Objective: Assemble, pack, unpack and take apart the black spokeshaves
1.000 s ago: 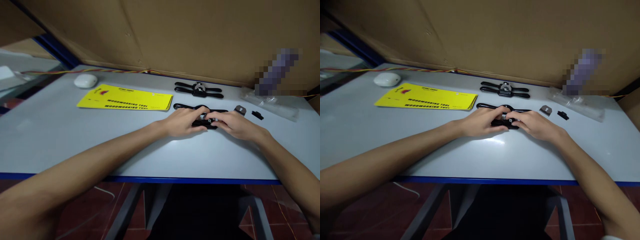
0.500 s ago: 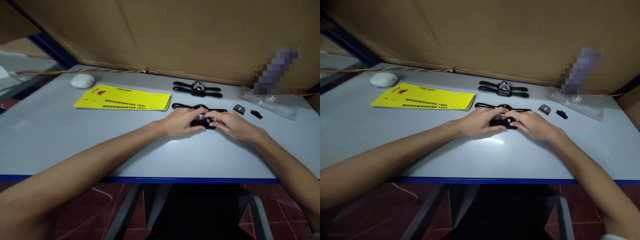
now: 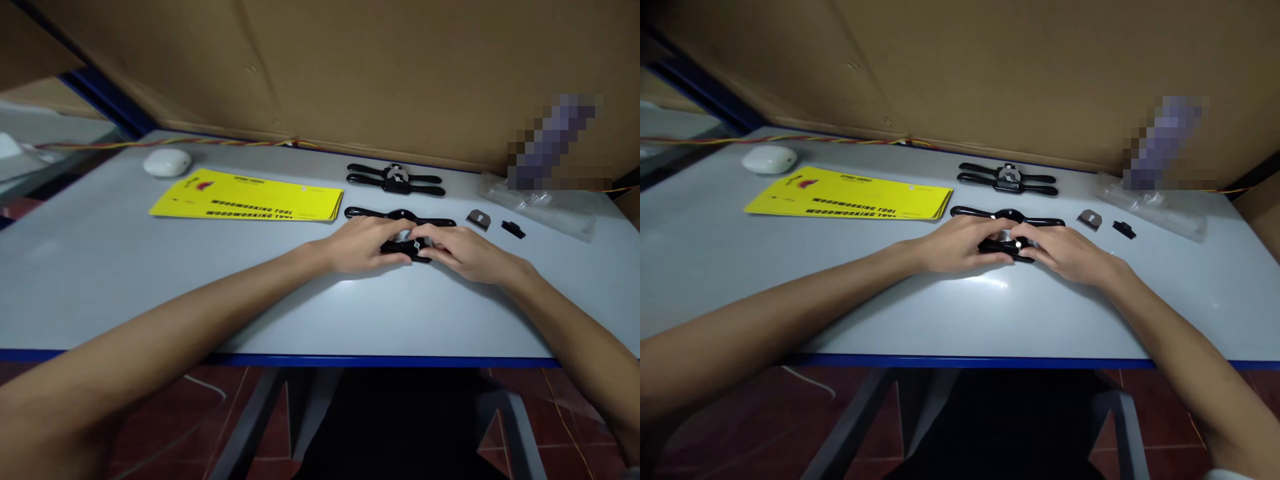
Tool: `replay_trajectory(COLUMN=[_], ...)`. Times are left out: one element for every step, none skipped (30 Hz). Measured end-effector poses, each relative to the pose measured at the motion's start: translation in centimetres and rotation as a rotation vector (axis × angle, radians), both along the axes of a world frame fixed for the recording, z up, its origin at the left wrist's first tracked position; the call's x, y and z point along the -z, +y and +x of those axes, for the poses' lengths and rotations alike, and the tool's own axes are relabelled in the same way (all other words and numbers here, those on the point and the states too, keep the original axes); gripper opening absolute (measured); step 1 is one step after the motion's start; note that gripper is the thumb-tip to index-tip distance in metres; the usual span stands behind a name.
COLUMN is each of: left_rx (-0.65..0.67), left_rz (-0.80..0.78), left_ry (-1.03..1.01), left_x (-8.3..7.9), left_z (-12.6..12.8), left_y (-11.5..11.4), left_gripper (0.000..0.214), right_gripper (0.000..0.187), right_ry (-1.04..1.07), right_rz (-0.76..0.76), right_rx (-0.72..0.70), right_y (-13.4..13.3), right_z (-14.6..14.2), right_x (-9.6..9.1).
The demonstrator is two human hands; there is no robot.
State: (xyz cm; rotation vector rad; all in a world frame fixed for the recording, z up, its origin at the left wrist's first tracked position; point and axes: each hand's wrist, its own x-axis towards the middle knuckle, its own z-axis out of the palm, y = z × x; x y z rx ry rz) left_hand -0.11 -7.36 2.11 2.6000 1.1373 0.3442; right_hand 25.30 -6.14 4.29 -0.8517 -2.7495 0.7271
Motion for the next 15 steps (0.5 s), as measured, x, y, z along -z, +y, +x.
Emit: replay_trajectory(left_rx=[-0.012,-0.026,-0.037,-0.044,-0.048,-0.046,-0.04,-0.033,-0.029,-0.028,-0.027,-0.027,-0.028,-0.026,-0.018], left_rz=[-0.012,-0.022,-0.032,-0.039,-0.041,-0.04,-0.038,-0.035,-0.028,-0.016,0.003,0.032,0.07,0.115,0.16], left_ry=[0.003,0.003,0.002,0.001,0.002,0.005,0.008,0.008,0.005,-0.001,-0.007,-0.011,-0.015,-0.019,-0.023], left_x=[-0.06,-0.1,-0.13,-0.14,-0.13,-0.1,-0.06,-0.01,0.05,0.12,0.2,0.3,0.4,0.52,0.64], left_z=[0.02,0.04,0.06,0.08,0.1,0.12,0.14,0.15,0.16,0.17,0.18,0.18,0.17,0.16,0.14], left_y=[-0.05,-0.08,-0.11,-0.12,-0.12,-0.11,-0.1,-0.1,-0.11,-0.14,-0.18,-0.24,-0.3,-0.36,-0.4], left_gripper=[0.057,0.058,0.059,0.061,0.062,0.062,0.061,0.059,0.055,0.051,0.047,0.042,0.038,0.033,0.03], right_gripper=[0.036,0.04,0.045,0.049,0.052,0.053,0.053,0.052,0.049,0.044,0.039,0.035,0.032,0.03,0.029], right_ry=[-0.001,-0.009,-0.025,-0.044,-0.058,-0.068,-0.074,-0.077,-0.081,-0.085,-0.089,-0.094,-0.097,-0.098,-0.098], right_rz=[0.005,0.007,0.007,0.008,0.013,0.019,0.027,0.038,0.056,0.08,0.106,0.131,0.153,0.169,0.179], right_rx=[0.01,0.027,0.051,0.079,0.107,0.133,0.15,0.159,0.162,0.162,0.159,0.154,0.146,0.139,0.131], right_y=[-0.17,-0.33,-0.49,-0.64,-0.75,-0.83,-0.88,-0.88,-0.84,-0.78,-0.7,-0.62,-0.56,-0.5,-0.47], right_z=[0.02,0.03,0.04,0.03,0.01,-0.02,-0.04,-0.06,-0.07,-0.09,-0.09,-0.09,-0.09,-0.08,-0.08], right_x=[-0.07,-0.17,-0.28,-0.38,-0.47,-0.52,-0.53,-0.5,-0.44,-0.35,-0.24,-0.11,0.01,0.12,0.22])
